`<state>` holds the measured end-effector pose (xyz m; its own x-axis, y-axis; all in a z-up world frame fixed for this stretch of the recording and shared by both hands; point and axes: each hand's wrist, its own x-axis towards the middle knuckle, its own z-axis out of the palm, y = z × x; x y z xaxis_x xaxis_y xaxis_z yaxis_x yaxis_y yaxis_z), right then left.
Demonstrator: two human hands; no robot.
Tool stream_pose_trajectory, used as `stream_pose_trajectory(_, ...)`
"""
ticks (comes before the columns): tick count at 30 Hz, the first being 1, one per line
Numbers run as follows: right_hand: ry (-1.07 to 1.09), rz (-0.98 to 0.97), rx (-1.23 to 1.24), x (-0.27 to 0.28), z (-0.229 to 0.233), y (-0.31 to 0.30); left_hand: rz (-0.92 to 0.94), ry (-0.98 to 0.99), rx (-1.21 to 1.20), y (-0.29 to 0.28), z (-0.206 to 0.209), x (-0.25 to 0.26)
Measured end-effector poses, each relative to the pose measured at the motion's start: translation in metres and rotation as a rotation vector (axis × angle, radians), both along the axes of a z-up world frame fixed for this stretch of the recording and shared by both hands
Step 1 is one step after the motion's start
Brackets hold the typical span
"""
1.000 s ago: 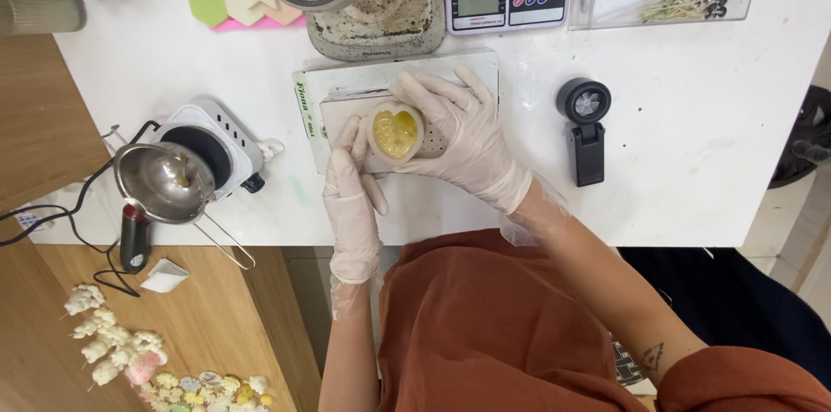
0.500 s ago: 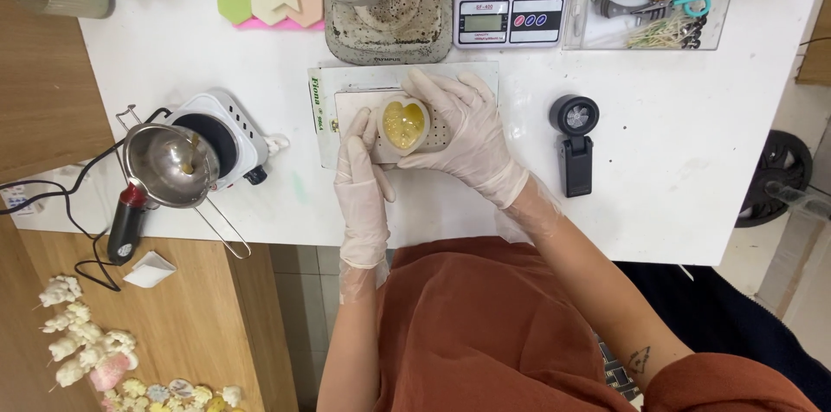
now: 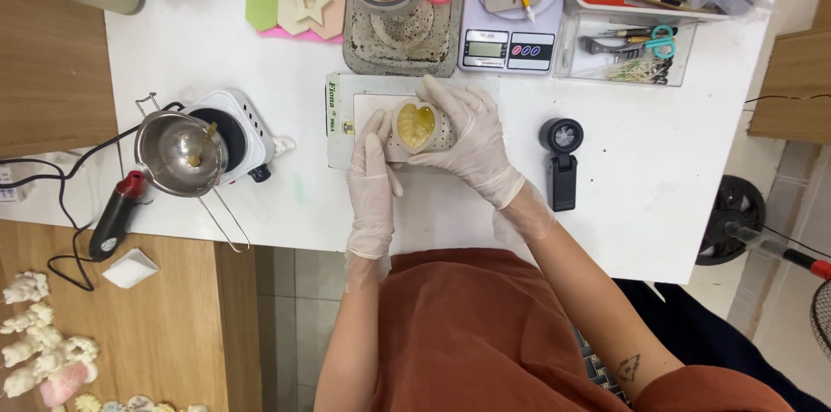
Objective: Using a heat gun to melt the surface of wax in a heart-shaped mold and checking the temperature with an infrared thermometer.
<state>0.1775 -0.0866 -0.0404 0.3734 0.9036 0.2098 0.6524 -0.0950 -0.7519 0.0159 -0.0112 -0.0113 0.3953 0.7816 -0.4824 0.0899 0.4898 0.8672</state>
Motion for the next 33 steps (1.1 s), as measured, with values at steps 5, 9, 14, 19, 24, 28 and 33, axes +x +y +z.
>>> stream_pose_trajectory(5, -0.003, -0.02, -0.02, 0.0, -0.001, 0.003, -0.011, -0.033, -0.019, 0.004, -0.006, -0.002)
stream_pose_trajectory(9, -0.022, -0.043, -0.065, -0.003, -0.001, 0.001, -0.058, -0.008, -0.052, 0.004, -0.002, -0.003)
stream_pose_trajectory(14, -0.092, -0.104, -0.1, -0.009, -0.005, 0.0, -0.187, 0.035, 0.002, 0.011, 0.005, -0.008)
stream_pose_trajectory(19, -0.11, -0.172, -0.145, -0.012, 0.005, 0.001, -0.375, 0.064, 0.042, 0.027, 0.006, -0.019)
stream_pose_trajectory(24, -0.247, -0.266, -0.196, -0.021, 0.022, -0.004, -0.602, -0.039, 0.062, 0.042, 0.008, -0.029)
stream_pose_trajectory(28, -0.182, -0.398, -0.218, -0.042, 0.025, -0.015, -0.707, -0.015, 0.081, 0.051, 0.01, -0.03)
stream_pose_trajectory(33, -0.023, -0.482, -0.301, -0.069, 0.045, -0.013, -0.887, 0.073, 0.607, 0.048, -0.045, -0.036)
